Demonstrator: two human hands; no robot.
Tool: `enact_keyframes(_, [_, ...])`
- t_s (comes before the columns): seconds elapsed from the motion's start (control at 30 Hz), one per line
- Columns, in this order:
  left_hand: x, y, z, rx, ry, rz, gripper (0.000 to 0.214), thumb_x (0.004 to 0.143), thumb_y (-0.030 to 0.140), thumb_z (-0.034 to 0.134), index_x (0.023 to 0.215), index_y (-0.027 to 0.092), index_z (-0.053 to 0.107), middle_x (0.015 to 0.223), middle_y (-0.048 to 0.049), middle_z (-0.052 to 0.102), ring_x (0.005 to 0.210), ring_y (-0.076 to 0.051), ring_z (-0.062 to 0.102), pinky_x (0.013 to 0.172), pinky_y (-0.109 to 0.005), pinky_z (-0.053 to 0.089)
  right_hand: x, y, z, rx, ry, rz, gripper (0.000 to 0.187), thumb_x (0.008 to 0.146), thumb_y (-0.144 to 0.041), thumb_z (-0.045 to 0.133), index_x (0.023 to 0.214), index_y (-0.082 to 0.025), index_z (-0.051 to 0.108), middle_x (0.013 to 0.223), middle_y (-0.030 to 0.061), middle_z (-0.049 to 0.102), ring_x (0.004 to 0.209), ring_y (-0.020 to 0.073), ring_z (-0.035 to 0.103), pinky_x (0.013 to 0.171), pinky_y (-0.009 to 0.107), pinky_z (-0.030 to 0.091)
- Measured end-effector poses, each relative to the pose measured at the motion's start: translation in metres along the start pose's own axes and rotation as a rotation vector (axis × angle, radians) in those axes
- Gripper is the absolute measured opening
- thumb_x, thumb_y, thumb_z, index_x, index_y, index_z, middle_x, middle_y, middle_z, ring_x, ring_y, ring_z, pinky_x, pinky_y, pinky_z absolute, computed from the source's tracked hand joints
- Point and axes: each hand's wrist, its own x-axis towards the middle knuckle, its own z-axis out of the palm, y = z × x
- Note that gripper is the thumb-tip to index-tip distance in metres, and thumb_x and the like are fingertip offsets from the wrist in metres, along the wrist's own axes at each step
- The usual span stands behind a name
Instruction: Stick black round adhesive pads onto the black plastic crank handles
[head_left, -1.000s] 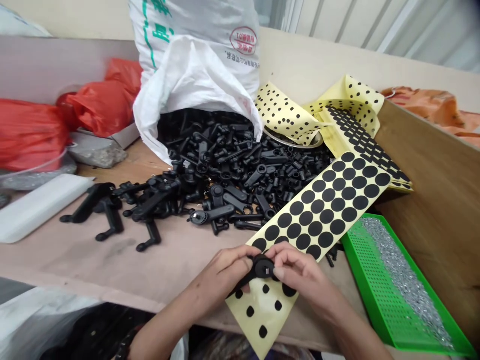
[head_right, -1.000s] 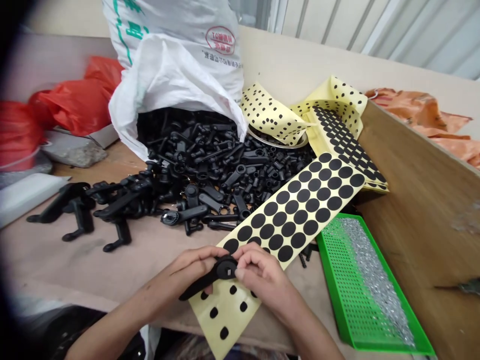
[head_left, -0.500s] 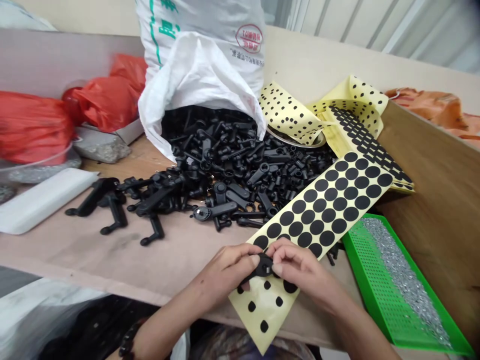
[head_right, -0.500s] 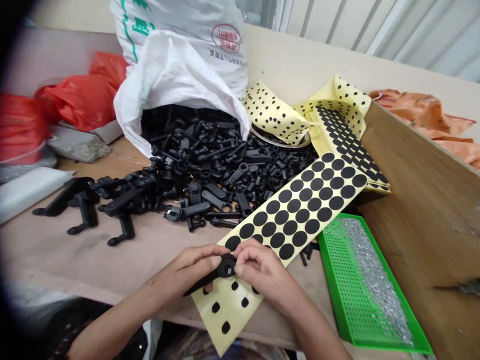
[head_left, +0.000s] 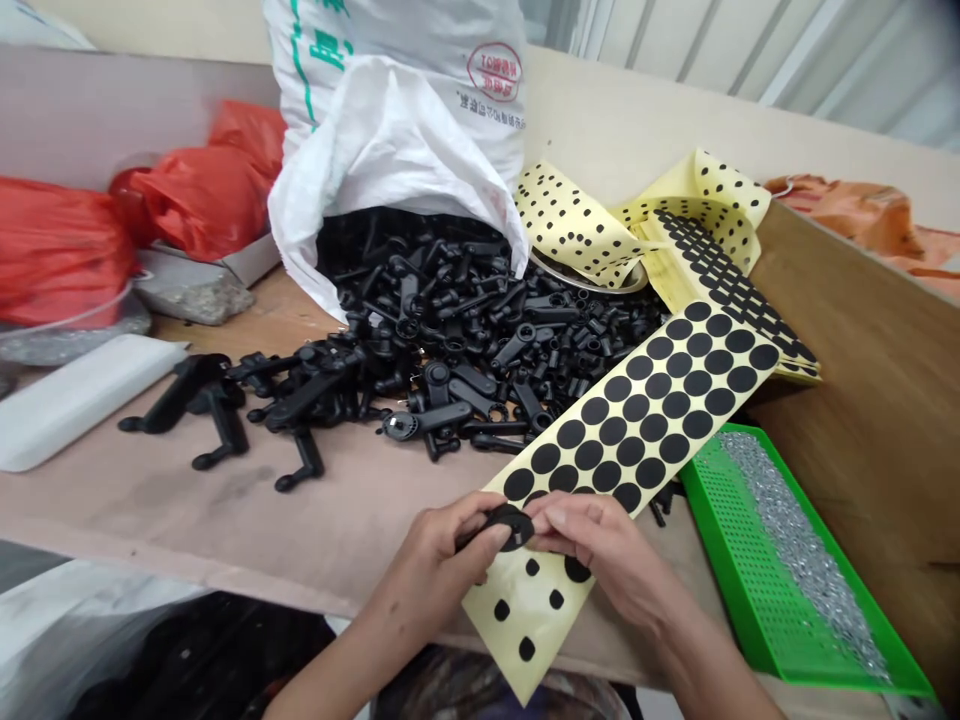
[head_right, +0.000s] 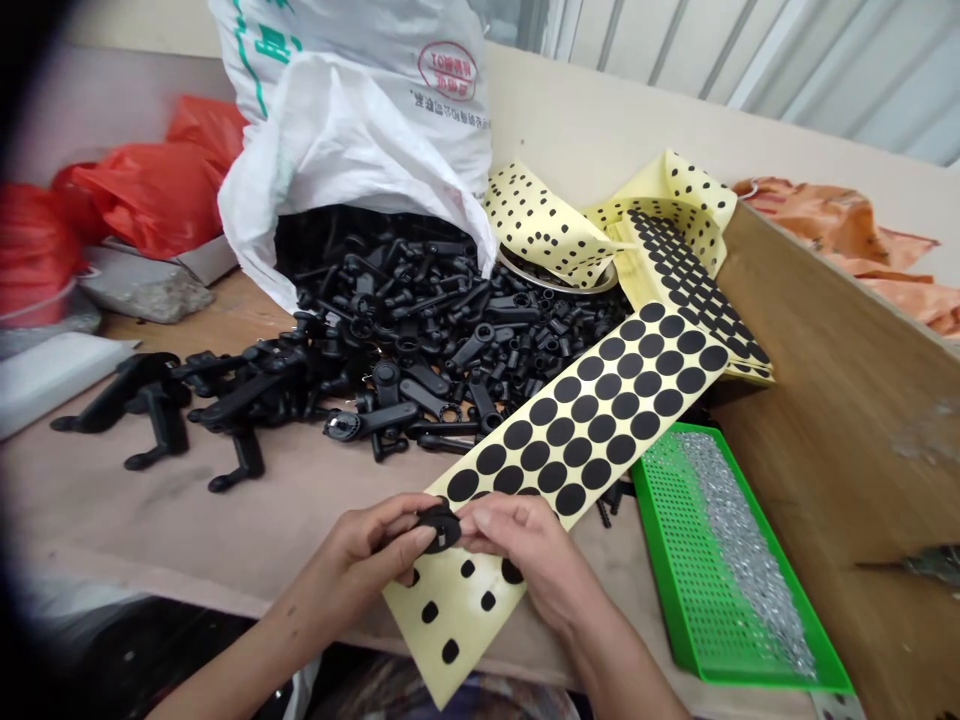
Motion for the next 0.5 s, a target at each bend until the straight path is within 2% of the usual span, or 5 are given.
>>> enact_keyframes(0.1, [-0.002,-0.002,-0.002,-0.052,0.013,-0.008,0.029,0.082,0.033,0.054,0.105,0.016,0.059,0.063,0.0046,0.051,0.055,-0.01,0.046,0.052,-0.02,0.041,0.0,0.004,0.001,0.14,0.014,0.047,0.027,0.08,-0.037,0.063,0.08,-0.011,0.072,0.085,0.0094,0.068,0.082,0.0181,0.063,0.086,0.034,0.047])
enact_keyframes(0.23, [-0.008,-0.002,-0.004,-0.14,0.021,-0.037,0.031,0.082,0.036,0.057,0.105,0.016,0.058,0.064,0.0046,0.052,0.055,-0.009,0.046,0.052,-0.019,0.042,0.0,0.006,0.008,0.187,0.134,0.024,0.028,0.08,-0.039,0.064,0.094,-0.015,0.064,0.088,0.0083,0.069,0.076,0.0164,0.064,0.078,0.033,0.049])
enact_keyframes(0.3, [-0.013,-0.001,-0.004,-0.176,0.009,-0.061,0.033,0.082,0.038,0.057,0.106,0.016,0.058,0.067,0.0029,0.056,0.057,-0.01,0.048,0.053,-0.02,0.042,-0.001,0.008,0.016,0.029,0.131,-0.048,0.027,0.083,-0.04,0.06,0.1,-0.019,0.058,0.087,0.0049,0.066,0.075,0.0149,0.062,0.073,0.029,0.048])
enact_keyframes(0.37, [-0.019,-0.001,-0.004,-0.193,0.0,-0.083,0.035,0.083,0.04,0.057,0.11,0.017,0.058,0.074,0.0003,0.06,0.062,-0.012,0.051,0.056,-0.02,0.044,-0.004,0.01,0.026,-0.254,0.088,-0.148,0.022,0.088,-0.037,0.053,0.103,-0.021,0.056,0.081,0.0008,0.061,0.072,0.0133,0.057,0.067,0.025,0.044])
enact_keyframes(0.5, [-0.048,-0.014,-0.018,-0.066,0.022,-0.129,0.035,0.083,0.04,0.056,0.112,0.021,0.061,0.083,-0.003,0.067,0.069,-0.017,0.059,0.055,-0.022,0.048,-0.011,0.018,0.041,-0.623,-0.074,-0.271,0.021,0.094,-0.027,0.039,0.11,-0.024,0.053,0.071,-0.003,0.054,0.066,0.0122,0.052,0.062,0.023,0.041])
